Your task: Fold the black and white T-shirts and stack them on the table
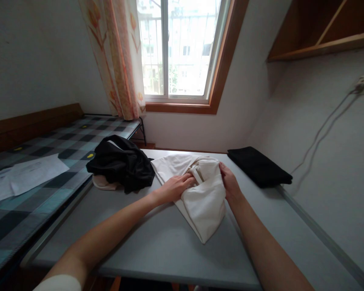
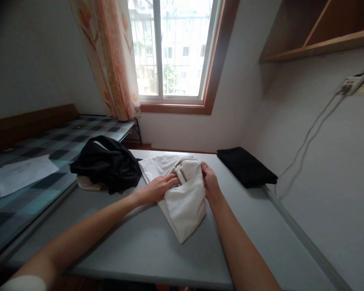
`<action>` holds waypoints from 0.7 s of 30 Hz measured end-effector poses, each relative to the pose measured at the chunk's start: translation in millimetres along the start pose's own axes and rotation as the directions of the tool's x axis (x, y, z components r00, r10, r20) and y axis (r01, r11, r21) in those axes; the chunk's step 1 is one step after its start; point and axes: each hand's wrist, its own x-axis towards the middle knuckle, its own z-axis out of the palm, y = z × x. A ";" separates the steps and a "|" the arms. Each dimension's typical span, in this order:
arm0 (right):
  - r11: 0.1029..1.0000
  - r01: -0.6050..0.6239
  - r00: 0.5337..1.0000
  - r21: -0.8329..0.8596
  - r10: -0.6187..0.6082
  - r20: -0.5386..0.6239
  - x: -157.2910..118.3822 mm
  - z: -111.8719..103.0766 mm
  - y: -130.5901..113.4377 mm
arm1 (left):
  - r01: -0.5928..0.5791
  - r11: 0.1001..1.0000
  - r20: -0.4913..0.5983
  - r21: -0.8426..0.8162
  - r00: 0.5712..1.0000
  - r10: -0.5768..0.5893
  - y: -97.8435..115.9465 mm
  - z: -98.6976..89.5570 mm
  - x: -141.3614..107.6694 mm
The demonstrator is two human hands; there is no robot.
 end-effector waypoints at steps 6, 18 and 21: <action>1.000 -0.015 1.000 0.028 0.015 0.004 -4.2 4.6 -1.8 | -0.047 0.999 0.102 0.015 0.994 0.045 -8.6 2.4 1.5; 0.946 0.296 0.911 0.133 -0.238 -0.336 27.8 -49.2 -21.1 | 0.194 0.918 -0.561 -0.346 0.741 -0.368 -61.6 -44.0 3.2; 0.898 0.400 0.856 0.181 -0.296 -0.423 35.9 -74.3 -35.4 | 0.171 0.747 -0.679 -0.642 0.324 -0.658 -94.1 -70.4 -4.6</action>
